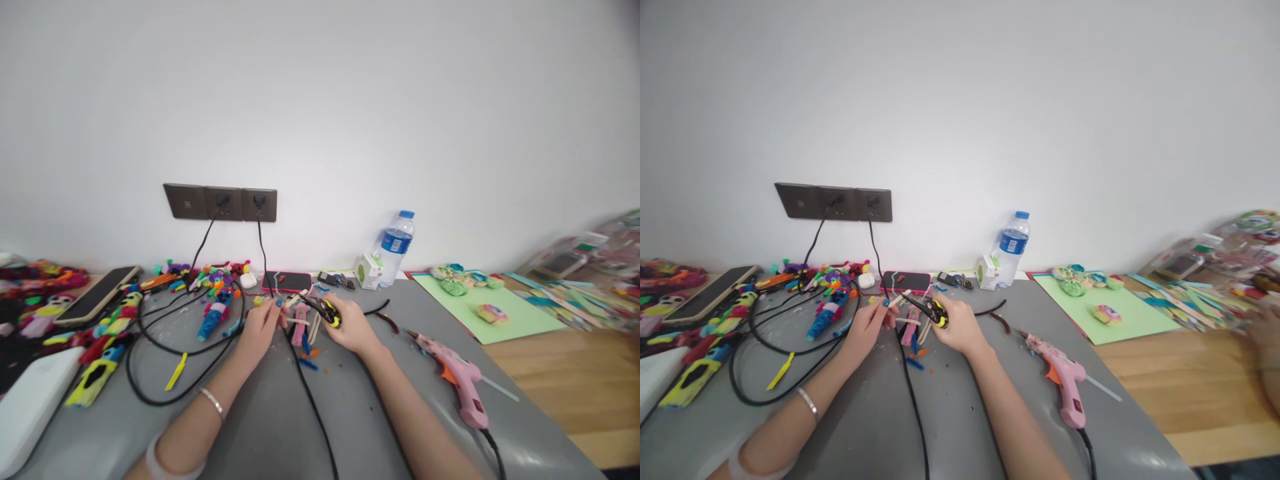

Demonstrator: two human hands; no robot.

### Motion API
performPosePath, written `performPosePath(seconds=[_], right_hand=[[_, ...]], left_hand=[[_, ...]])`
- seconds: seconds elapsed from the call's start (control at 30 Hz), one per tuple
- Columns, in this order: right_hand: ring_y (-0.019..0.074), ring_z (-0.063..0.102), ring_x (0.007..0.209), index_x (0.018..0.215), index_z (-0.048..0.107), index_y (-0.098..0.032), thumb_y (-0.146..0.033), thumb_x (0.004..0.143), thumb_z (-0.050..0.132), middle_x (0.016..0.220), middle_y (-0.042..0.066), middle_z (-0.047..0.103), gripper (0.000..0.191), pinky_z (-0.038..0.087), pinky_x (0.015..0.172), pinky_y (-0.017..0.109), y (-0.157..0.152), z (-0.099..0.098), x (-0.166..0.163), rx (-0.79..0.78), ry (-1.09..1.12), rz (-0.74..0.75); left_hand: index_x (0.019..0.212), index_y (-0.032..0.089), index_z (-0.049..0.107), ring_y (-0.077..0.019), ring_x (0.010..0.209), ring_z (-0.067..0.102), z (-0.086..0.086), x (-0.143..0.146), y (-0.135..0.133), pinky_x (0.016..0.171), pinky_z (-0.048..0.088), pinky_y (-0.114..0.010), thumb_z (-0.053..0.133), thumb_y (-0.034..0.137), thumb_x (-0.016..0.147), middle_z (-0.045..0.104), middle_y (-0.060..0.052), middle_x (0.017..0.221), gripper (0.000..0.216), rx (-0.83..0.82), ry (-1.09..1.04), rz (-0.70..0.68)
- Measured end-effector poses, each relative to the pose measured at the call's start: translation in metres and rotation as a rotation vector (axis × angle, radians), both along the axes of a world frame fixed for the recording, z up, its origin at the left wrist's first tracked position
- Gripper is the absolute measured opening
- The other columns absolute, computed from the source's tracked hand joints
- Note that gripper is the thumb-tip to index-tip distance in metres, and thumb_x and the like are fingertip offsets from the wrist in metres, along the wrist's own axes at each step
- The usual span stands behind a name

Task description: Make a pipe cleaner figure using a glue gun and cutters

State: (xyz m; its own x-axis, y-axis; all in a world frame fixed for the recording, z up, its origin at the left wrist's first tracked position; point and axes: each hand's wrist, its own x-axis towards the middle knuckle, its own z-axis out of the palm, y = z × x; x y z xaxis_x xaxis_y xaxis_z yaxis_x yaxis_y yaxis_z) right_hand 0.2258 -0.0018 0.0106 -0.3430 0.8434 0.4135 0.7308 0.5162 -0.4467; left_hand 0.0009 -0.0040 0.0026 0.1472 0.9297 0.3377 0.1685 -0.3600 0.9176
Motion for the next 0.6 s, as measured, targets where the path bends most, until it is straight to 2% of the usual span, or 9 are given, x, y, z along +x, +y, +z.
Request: performPosePath(seconds=[0.6], right_hand=[[0.0202, 0.059, 0.062, 0.088, 0.057, -0.022, -0.019, 0.072, 0.054, 0.072, 0.002, 0.066, 0.017, 0.036, 0.057, 0.025, -0.0022, 0.0049, -0.0030, -0.008, -0.029, 0.039]], left_hand=[[0.065, 0.020, 0.062, -0.0174, 0.053, 0.055, -0.0007, -0.0010, -0.0015, 0.055, 0.044, -0.029, 0.039, 0.047, 0.095, 0.060, -0.004, 0.055, 0.046, 0.005, 0.014, -0.003]])
